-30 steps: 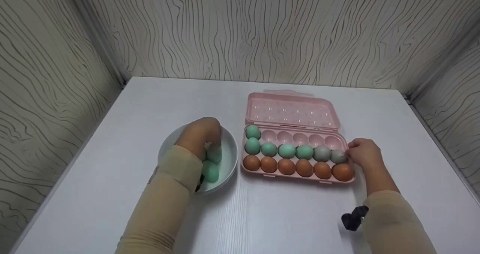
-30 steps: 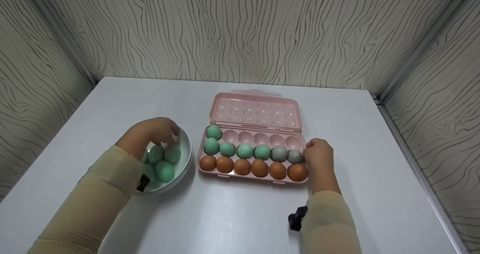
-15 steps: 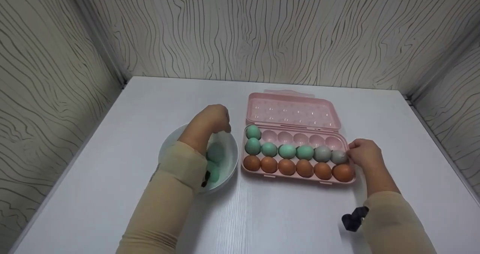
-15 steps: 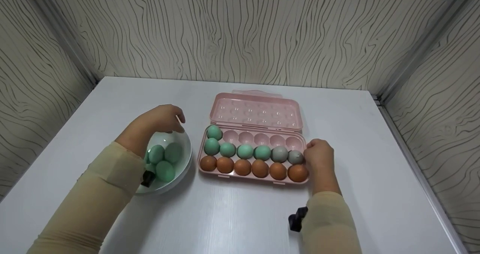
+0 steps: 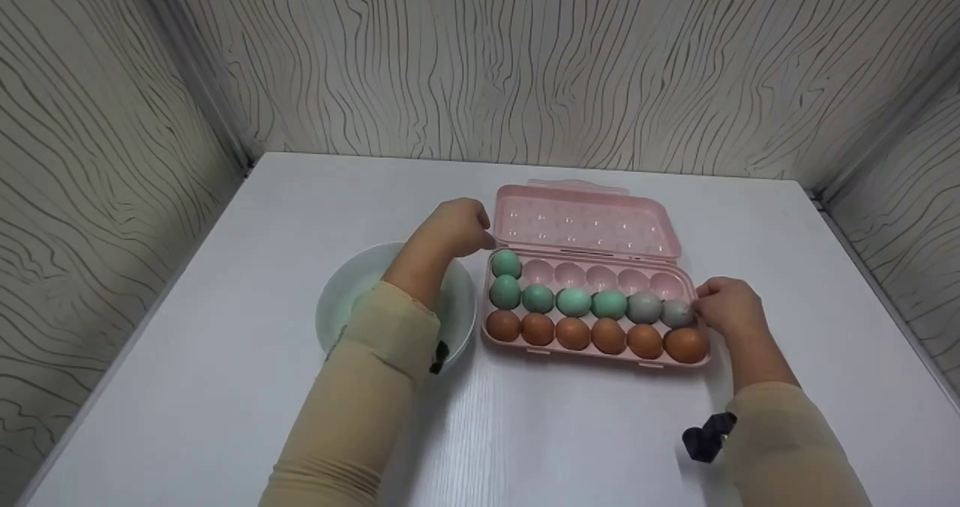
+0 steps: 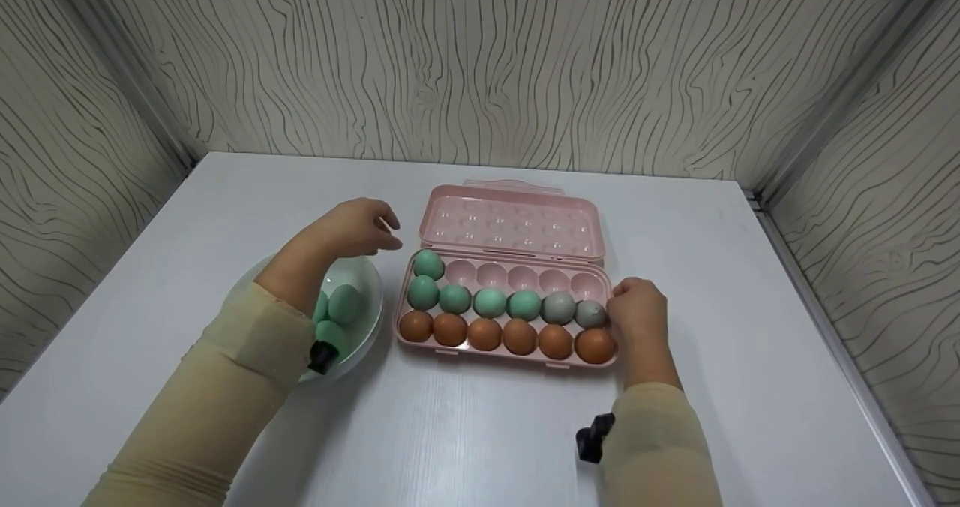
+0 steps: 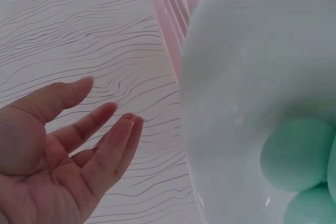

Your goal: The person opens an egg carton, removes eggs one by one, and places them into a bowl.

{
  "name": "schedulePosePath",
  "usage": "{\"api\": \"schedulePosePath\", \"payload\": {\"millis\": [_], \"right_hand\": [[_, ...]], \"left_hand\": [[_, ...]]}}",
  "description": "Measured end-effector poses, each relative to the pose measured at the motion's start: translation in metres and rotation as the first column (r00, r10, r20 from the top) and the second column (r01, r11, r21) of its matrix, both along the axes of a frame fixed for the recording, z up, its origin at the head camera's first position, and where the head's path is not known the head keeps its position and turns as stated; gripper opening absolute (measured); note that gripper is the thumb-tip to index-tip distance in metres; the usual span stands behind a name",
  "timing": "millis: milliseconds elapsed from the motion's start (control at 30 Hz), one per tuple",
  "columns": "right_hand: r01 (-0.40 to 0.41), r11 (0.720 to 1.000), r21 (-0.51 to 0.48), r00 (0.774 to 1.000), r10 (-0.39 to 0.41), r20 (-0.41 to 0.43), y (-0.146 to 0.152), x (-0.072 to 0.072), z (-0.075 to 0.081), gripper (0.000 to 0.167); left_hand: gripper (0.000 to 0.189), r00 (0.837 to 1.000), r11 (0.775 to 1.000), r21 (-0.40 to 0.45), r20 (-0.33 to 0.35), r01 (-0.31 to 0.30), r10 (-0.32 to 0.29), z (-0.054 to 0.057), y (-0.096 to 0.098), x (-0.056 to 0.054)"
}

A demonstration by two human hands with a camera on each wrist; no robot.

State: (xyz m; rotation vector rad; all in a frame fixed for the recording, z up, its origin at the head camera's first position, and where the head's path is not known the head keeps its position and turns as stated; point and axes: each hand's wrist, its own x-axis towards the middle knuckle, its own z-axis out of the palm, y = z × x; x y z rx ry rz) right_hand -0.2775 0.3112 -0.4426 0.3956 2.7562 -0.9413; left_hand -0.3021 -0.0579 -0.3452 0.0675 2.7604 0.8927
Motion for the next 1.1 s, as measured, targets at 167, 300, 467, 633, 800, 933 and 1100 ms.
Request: {"api": "schedulePosePath", "payload": {"millis": [167, 300, 467, 633, 800, 933, 1100], "right_hand": [[0.001, 1.0, 0.015, 1.0, -0.001, -0.006, 0.002, 0.0, -0.001, 0.021], [0.0, 1.0, 0.023, 1.0, 0.0, -0.021, 0.004, 0.001, -0.001, 0.021], [0.008, 1.0, 0.009, 1.0, -0.008, -0.016, 0.004, 0.001, -0.001, 0.02], [0.02, 1.0, -0.006, 0.999, -0.019, 0.025, 0.003, 0.0, 0.0, 0.02], [0.017, 1.0, 0.006, 1.0, -0.017, 0.023, 0.001, -0.001, 0.002, 0.02], [0.006, 1.0, 0.026, 1.0, -0.006, -0.002, -0.002, 0.0, 0.001, 0.019], [0.0, 1.0, 0.03, 1.0, 0.0, -0.004, -0.002, 0.0, 0.001, 0.021]], "left_hand": [[0.026, 0.999, 0.998, 0.05, -0.032, -0.023, 0.025, -0.004, 0.012, -0.002], [0.03, 0.999, 0.997, 0.067, -0.028, -0.034, 0.036, -0.01, 0.023, -0.004], [0.03, 0.998, 0.997, 0.049, -0.011, -0.059, 0.059, -0.021, 0.037, -0.006], [0.025, 0.995, 0.995, 0.038, -0.016, -0.097, 0.098, -0.033, 0.047, -0.009], [0.023, 0.994, 0.994, 0.015, -0.023, -0.108, 0.108, -0.043, 0.053, -0.008], [0.023, 0.994, 0.993, -0.035, -0.006, -0.11, 0.11, -0.05, 0.056, -0.008], [0.02, 0.993, 0.992, -0.039, 0.018, -0.117, 0.118, -0.06, 0.057, -0.011]]}}
